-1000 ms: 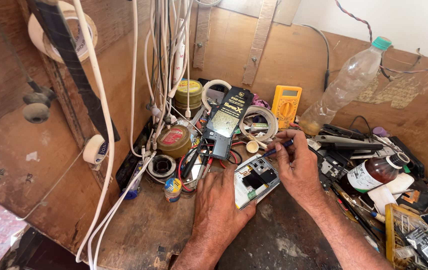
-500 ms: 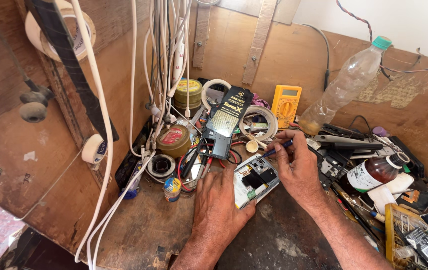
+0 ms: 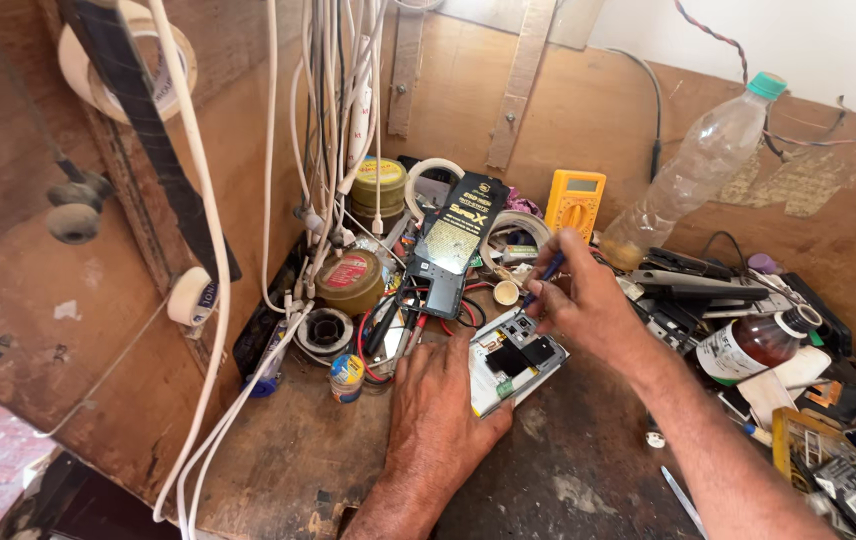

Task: The person uses a small screwdriver to remove screws from a disassembled smartphone on a cluttered workbench, then removes the camera module, inspects it, and places it back into the phone chassis.

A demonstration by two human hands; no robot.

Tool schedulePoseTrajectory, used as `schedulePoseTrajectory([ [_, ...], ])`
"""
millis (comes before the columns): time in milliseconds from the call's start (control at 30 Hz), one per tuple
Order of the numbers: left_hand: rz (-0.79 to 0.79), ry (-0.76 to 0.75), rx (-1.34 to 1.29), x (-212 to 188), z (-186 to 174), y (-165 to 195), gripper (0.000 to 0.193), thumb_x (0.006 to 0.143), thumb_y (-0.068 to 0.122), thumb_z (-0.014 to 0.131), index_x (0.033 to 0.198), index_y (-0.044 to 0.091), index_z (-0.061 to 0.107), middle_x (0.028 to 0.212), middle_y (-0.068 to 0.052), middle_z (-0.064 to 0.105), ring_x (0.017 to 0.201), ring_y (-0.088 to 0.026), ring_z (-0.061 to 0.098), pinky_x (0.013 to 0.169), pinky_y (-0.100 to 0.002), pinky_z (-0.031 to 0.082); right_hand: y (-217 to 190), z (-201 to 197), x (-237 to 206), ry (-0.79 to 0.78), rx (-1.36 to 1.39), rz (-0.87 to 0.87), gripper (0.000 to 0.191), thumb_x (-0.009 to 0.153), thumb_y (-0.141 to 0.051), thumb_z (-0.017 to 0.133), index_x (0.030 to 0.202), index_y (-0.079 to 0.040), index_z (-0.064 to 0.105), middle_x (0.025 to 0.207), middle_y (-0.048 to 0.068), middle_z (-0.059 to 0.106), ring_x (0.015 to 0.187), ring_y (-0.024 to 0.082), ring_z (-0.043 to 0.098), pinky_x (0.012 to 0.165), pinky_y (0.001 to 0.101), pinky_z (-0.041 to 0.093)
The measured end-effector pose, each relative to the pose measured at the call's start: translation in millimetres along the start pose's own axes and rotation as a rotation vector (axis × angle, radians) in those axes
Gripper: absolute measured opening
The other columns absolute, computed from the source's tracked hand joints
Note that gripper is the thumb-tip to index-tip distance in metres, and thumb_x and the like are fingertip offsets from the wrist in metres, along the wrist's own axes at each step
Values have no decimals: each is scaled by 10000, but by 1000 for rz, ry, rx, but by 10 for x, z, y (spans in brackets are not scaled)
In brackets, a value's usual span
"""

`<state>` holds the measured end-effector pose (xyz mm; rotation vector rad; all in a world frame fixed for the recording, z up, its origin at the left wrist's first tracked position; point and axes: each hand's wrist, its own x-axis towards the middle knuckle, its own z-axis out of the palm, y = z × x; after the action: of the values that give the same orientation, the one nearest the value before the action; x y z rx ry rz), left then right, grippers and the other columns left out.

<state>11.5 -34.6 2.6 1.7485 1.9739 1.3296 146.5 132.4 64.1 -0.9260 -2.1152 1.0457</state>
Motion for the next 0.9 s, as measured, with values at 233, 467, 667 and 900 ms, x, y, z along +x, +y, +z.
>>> schedulePoseTrajectory([
  [233, 51, 37, 16, -13, 11, -18, 844, 664, 239, 893, 1352, -23, 481, 1169, -217, 646, 1150, -387, 544, 1036, -524, 370, 25, 71, 78, 137, -366, -69, 269, 938, -54, 733, 1041, -54, 485, 724, 66, 621, 620, 148, 636, 504, 312, 531],
  [467, 86, 74, 32, 12, 44, -17, 813, 661, 240, 888, 1329, -25, 509, 1117, -205, 663, 1107, -389, 561, 1068, -540, 367, 64, 61, 73, 184, -399, -131, 251, 933, -42, 751, 1007, -45, 511, 667, 73, 603, 577, 168, 602, 503, 329, 480],
  [667, 83, 67, 20, -27, 32, -35, 796, 675, 250, 888, 1323, -23, 513, 1105, -223, 654, 1093, -405, 561, 990, -534, 400, 70, 46, 55, 103, -107, 19, 202, 911, -27, 675, 1009, -60, 502, 731, 55, 643, 591, 138, 647, 483, 316, 547],
  [900, 54, 51, 15, -16, 33, -32, 822, 681, 241, 875, 1358, -24, 493, 1094, -203, 672, 1093, -395, 566, 1006, -530, 399, 50, 61, 92, 66, -141, 27, 214, 951, -56, 635, 1035, -46, 439, 711, 78, 621, 572, 166, 666, 454, 347, 557],
])
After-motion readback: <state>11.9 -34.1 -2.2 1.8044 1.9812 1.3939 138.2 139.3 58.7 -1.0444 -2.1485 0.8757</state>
